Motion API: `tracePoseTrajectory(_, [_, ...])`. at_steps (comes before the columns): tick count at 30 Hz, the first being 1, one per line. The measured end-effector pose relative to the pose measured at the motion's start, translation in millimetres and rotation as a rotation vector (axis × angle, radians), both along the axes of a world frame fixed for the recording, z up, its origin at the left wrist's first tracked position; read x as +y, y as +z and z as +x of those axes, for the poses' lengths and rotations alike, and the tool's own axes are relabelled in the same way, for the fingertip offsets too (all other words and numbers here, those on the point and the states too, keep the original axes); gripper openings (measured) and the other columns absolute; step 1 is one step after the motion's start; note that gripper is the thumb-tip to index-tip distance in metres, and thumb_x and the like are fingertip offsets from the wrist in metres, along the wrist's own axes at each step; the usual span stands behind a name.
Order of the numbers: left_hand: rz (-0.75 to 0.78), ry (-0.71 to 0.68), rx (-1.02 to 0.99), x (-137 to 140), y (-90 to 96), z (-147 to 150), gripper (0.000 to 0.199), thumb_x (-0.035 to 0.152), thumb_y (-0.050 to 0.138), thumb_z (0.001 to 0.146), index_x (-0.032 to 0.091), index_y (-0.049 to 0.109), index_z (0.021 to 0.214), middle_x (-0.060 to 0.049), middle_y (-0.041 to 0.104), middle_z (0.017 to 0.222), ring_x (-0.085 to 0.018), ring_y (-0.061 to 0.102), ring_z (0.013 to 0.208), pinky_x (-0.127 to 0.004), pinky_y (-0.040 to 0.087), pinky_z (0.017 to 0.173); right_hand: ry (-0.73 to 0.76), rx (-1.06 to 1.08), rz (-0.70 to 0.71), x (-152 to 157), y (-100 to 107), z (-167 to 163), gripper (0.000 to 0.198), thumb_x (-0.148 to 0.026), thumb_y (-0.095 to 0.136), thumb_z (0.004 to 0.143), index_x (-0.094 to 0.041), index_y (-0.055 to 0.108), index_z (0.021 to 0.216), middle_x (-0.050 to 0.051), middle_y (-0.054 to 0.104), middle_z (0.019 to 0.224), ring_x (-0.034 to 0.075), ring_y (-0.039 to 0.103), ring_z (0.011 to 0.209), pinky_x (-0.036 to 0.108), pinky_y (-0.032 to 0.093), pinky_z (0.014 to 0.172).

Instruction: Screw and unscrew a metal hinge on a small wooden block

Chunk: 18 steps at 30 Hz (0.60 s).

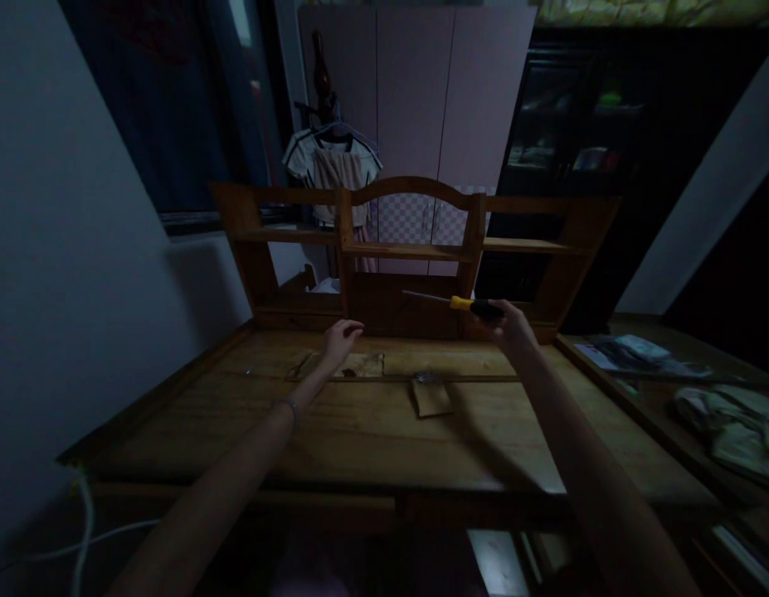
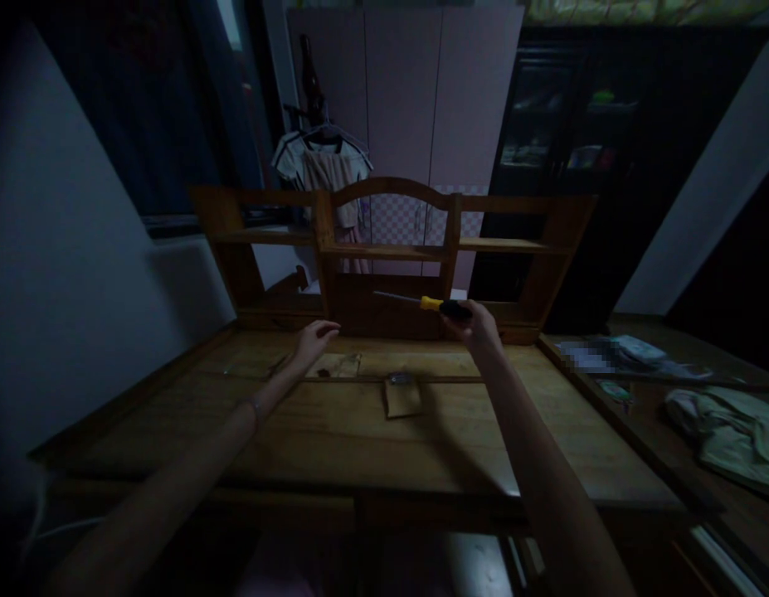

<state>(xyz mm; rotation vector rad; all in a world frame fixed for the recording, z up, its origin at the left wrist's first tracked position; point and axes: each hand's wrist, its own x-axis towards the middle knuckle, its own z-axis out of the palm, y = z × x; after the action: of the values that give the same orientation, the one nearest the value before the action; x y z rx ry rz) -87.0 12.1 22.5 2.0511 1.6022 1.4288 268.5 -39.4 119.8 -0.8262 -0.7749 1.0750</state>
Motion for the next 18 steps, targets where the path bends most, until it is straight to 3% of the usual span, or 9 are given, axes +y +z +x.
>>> tracePoseTrajectory(4, [-0.113,0.149,0.085,-13,6.1,-73,0.018,0.02,0.061,0.075,0.017,0.07,0.091,-0.006,0.072,0.096,-0.021,0.065,0.091,-0.03,0.048,0.087,0.188,0.176,-0.143,-17,-32,6,0.017,-0.011,0.056,0.069,-0.013,0.056,0.086,0.011,0.065,0.088,0.02,0.067,0.084,0.027,0.061,0.064])
tracePoseTrajectory(10, [-0.324,0.264,0.24,-56,15.1,-167,0.012,0.012,0.063,0.061,0.017,0.069,0.07,-0.005,0.072,0.076,-0.023,0.065,0.081,-0.029,0.048,0.078,0.257,0.332,-0.178,-39,-62,4,0.024,-0.006,0.053,0.074,-0.01,0.057,0.097,0.011,0.067,0.092,0.019,0.068,0.088,0.027,0.061,0.072])
tracePoseTrajectory(14, [-0.438,0.238,0.309,-81,21.2,-198,0.01,0.011,0.067,0.051,0.018,0.065,0.058,-0.003,0.07,0.067,-0.023,0.066,0.075,-0.027,0.048,0.073,0.273,0.34,-0.172,-48,-71,-3,0.018,-0.006,0.053,0.078,-0.008,0.059,0.095,0.015,0.067,0.097,0.02,0.068,0.091,0.029,0.061,0.074])
tracePoseTrajectory(18, [-0.459,0.196,0.324,-92,28.9,-202,0.011,0.019,0.07,0.05,0.019,0.066,0.061,-0.002,0.07,0.068,-0.023,0.067,0.078,-0.025,0.048,0.072,0.195,0.281,-0.112,-55,-77,-8,0.011,-0.011,0.058,0.085,-0.01,0.061,0.095,0.01,0.066,0.097,0.019,0.067,0.087,0.032,0.06,0.071])
